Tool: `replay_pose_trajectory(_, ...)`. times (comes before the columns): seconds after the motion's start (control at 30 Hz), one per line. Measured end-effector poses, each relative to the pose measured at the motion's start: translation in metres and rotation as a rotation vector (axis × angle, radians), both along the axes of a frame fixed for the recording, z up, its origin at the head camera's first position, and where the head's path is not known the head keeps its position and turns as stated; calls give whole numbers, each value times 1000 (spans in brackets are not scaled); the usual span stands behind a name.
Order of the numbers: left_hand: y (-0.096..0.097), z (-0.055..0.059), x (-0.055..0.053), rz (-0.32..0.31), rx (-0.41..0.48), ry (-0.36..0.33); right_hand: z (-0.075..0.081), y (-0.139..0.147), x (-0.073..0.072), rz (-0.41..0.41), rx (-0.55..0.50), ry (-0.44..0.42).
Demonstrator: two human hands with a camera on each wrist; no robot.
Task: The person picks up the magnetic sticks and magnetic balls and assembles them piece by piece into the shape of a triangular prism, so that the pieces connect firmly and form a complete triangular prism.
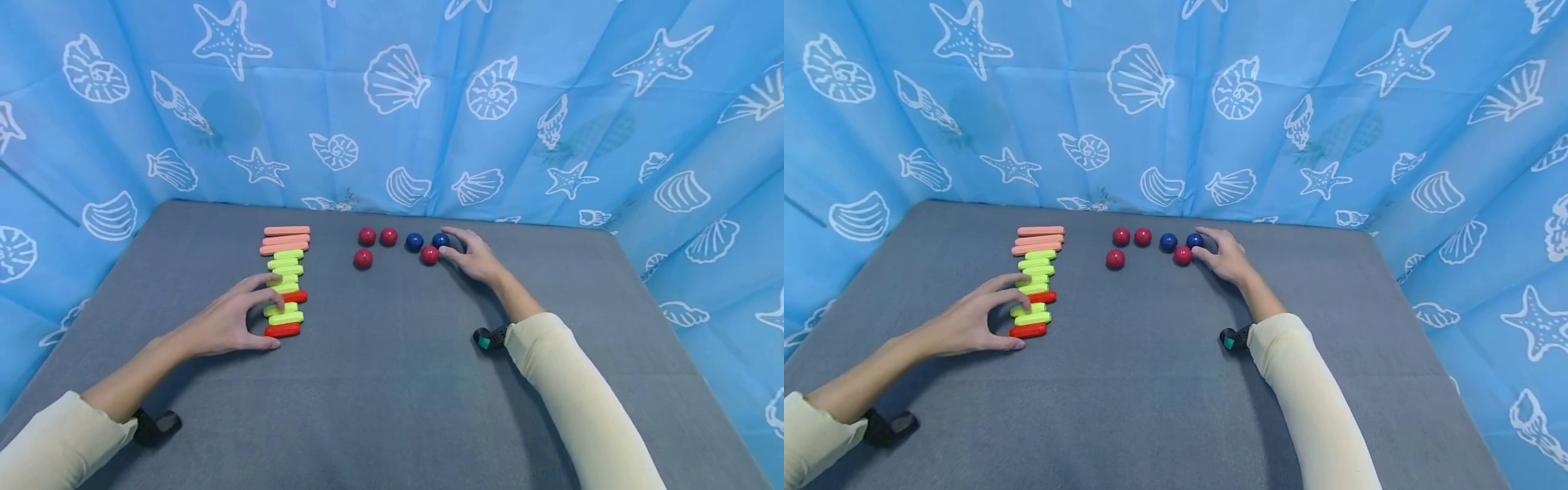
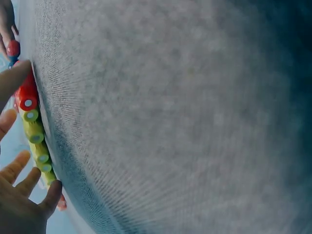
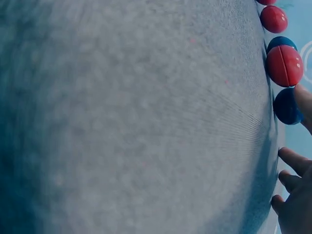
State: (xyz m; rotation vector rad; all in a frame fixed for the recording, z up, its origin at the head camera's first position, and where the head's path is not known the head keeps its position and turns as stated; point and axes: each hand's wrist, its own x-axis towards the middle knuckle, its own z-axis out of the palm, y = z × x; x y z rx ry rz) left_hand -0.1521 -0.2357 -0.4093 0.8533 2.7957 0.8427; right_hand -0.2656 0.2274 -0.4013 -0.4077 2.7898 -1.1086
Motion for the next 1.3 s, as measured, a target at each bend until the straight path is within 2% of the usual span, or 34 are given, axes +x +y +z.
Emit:
replay_pose_trajectory(0.23,-1,-2,1,-18,63,-17,-3,-1,0,-41,27,8)
replay_pose_trajectory(0.43,0,0,3,-33,70,38,-6,6,0,-60,27,16)
replay_pose_trajectory(0.63,4,4,6,-35,35,92,-4,17,6,-19,51,30)
replay_pose_trajectory(0.83,18,5,6,-58,48,152,3,31,22,49,63,31)
replay_pose_trajectory(1.0,36,9,0,-38,100,110,7,41,38,103,57,25)
replay_pose_trajectory(1.17,60,11,-11,-44,182,32,8,46,50,153,40,28)
replay_pose_trajectory(1.3,81,12,-20,-48,227,6,7,42,59,198,31,55)
